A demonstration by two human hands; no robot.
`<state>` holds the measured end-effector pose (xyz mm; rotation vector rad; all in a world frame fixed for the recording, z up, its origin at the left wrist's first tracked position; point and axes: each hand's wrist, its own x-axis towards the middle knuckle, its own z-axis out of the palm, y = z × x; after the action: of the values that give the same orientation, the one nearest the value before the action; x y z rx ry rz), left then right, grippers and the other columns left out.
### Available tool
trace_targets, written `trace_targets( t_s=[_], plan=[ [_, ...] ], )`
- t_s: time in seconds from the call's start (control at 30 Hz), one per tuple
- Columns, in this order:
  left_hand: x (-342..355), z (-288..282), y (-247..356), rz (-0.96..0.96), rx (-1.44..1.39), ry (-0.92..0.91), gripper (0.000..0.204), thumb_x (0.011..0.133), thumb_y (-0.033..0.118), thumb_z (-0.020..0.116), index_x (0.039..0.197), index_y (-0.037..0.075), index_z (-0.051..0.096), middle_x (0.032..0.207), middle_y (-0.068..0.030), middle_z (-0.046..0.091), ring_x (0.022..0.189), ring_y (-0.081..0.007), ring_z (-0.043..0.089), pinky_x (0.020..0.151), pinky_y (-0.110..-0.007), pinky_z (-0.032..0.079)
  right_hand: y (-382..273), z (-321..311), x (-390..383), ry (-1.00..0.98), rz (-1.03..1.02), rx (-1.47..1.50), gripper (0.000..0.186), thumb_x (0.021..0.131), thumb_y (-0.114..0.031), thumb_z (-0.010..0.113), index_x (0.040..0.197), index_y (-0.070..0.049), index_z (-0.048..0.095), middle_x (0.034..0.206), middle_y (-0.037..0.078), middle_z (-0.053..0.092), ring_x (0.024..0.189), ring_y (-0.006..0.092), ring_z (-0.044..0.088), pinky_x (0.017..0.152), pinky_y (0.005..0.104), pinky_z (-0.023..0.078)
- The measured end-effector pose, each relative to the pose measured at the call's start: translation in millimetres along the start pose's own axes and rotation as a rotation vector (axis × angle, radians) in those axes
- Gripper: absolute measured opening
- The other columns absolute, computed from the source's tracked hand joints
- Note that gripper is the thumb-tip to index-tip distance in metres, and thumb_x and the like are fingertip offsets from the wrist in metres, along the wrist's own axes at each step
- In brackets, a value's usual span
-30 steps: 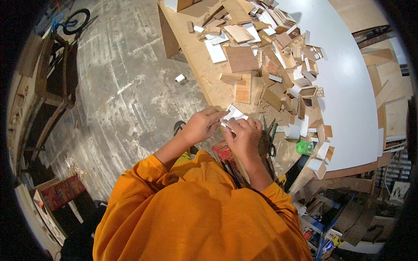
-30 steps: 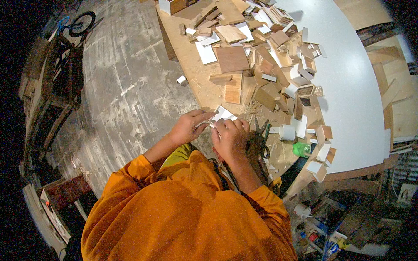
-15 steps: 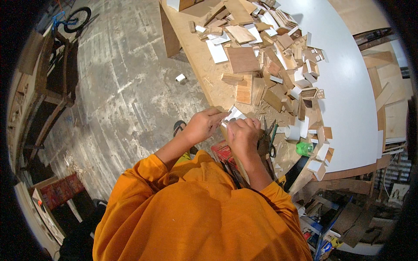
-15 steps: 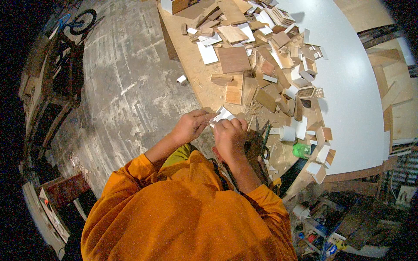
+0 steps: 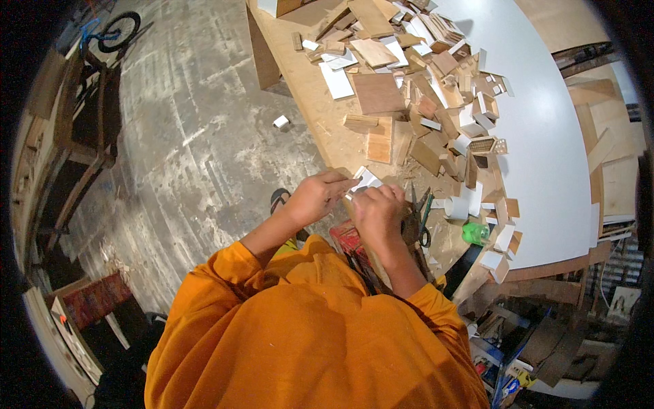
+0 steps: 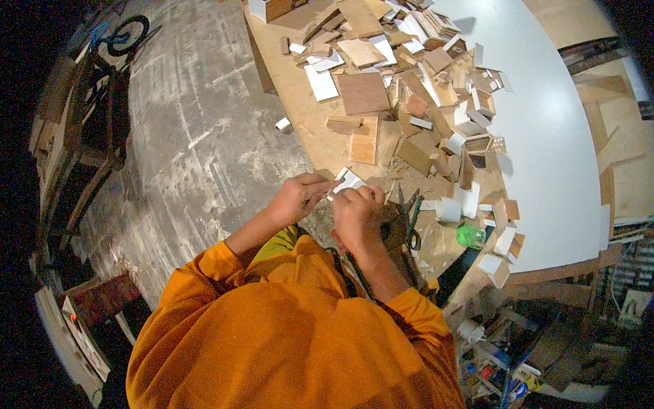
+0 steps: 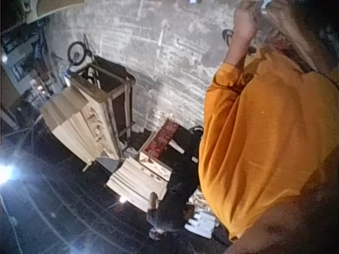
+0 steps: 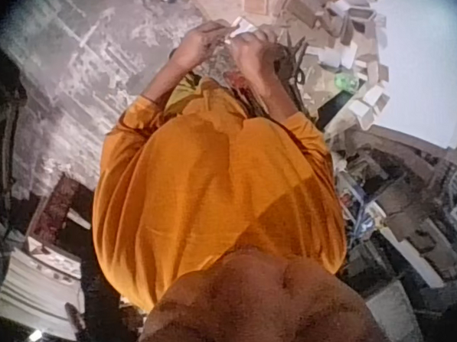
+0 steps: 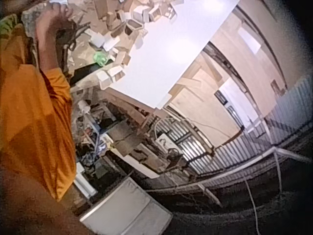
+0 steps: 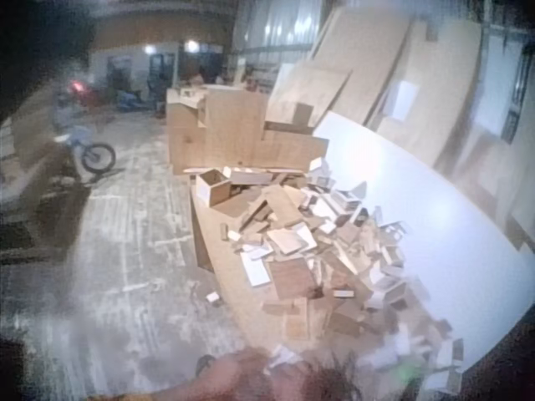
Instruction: The person constructs small models using cardboard pieces and wood scraps by gluing them together and trimming them with scissors.
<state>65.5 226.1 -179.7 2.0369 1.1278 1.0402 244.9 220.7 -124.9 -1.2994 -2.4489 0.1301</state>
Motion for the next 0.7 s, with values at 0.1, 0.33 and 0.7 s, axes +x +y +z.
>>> trace_targets(
  t_s=[0.1, 0.33, 0.7],
  plan=[
    [1.0, -1.3, 2.5, -0.002, -0.002, 0.008, 0.041, 0.077, -0.003, 0.061, 0.116, 0.007, 0.066, 0.098, -0.0141, 0.065, 0.087, -0.0326, 0.064, 0.075, -0.038, 0.053, 5.1, -14.5, 1.5, 0.031, 0.097, 0.099, 0.010, 0.079, -0.013, 0.067, 0.086, -0.007, 0.070, 0.082, 0.008, 0.066, 0.081, 0.0284, 0.059, 0.082, 0.0417, 0.042],
    [1.5, -1.2, 2.9, -0.015, -0.064, 0.008, 0.041, 0.080, -0.005, 0.064, 0.119, 0.008, 0.065, 0.096, -0.0162, 0.065, 0.083, -0.0322, 0.065, 0.071, -0.038, 0.054, 42.1, -27.8, -27.3, 0.079, 0.536, 0.261, 0.018, 0.084, -0.015, 0.064, 0.094, -0.001, 0.070, 0.077, 0.015, 0.067, 0.068, 0.0272, 0.065, 0.063, 0.0358, 0.049],
    [6.6, -8.4, 12.3, -0.014, -0.025, -0.009, 0.042, 0.075, -0.008, 0.061, 0.115, 0.004, 0.066, 0.100, -0.0152, 0.065, 0.085, -0.0318, 0.065, 0.073, -0.036, 0.055, 35.9, -5.8, -31.9, -0.107, 0.644, 0.416, 0.024, 0.085, -0.024, 0.065, 0.082, -0.001, 0.070, 0.072, 0.020, 0.065, 0.065, 0.0364, 0.065, 0.059, 0.0405, 0.050]
  ],
)
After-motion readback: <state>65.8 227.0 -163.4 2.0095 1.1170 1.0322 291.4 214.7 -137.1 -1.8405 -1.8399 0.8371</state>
